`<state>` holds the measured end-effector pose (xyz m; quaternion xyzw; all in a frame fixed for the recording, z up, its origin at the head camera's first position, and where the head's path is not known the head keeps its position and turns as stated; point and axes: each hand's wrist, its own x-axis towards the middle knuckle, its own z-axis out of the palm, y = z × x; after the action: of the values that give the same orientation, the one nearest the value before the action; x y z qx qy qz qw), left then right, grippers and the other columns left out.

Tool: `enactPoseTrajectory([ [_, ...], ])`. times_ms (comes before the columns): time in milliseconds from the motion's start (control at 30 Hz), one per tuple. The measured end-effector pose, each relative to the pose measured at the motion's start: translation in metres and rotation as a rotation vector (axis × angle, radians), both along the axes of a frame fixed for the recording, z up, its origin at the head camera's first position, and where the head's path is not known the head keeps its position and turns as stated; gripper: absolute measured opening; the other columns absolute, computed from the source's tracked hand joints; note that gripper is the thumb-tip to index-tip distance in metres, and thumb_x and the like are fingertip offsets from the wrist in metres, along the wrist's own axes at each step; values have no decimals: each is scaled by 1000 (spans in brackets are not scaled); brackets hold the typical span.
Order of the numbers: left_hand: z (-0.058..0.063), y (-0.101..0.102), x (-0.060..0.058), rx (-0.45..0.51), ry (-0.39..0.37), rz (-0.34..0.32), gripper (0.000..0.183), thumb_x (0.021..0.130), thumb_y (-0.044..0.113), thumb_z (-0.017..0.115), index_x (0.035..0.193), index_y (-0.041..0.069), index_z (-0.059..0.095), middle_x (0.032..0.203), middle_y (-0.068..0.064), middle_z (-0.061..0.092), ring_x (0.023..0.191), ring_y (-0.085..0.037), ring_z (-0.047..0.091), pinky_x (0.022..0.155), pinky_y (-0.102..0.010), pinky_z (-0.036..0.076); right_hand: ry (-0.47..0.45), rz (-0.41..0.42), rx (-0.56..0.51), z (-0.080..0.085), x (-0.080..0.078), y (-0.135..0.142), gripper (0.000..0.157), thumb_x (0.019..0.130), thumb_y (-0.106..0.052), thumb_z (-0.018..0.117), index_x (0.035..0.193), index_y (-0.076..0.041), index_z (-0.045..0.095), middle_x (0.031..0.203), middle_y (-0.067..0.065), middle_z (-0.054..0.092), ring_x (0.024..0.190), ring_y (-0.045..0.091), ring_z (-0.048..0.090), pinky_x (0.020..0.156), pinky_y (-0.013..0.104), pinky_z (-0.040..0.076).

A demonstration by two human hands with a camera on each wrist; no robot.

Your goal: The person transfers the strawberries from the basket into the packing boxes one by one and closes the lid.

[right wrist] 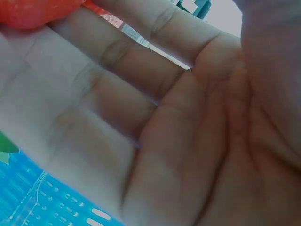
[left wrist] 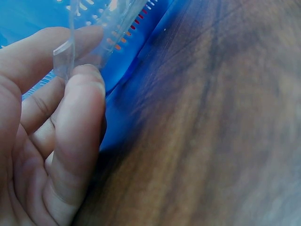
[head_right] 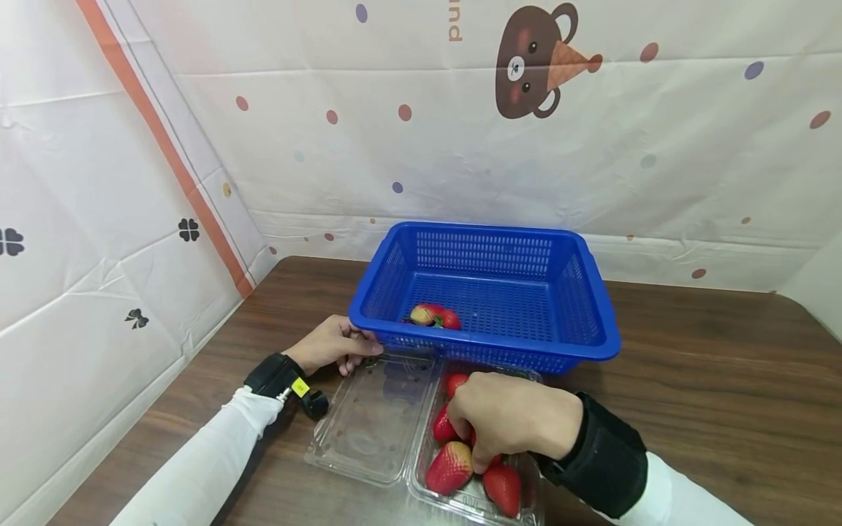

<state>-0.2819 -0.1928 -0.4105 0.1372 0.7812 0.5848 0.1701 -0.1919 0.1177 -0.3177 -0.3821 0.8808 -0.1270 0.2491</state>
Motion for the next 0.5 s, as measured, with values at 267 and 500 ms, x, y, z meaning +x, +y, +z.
enactPoseTrajectory([
  [267,-1,0,-1,-1,3,1,25,80,24,79,90,4,67,59,-2,57,44,-14,53,42,-24,53,73,46,6,0,0,1,29,64,-13,86,74,-27,63,63,-15,54,55,4,48,46,23,44],
  [500,-1,0,-1,-7,9,2,25,80,25,79,91,5,67,59,-2,57,44,-14,53,41,-24,52,99,41,17,2,1,2,27,67,-14,86,74,-28,64,64,-15,53,56,5,48,47,23,44],
])
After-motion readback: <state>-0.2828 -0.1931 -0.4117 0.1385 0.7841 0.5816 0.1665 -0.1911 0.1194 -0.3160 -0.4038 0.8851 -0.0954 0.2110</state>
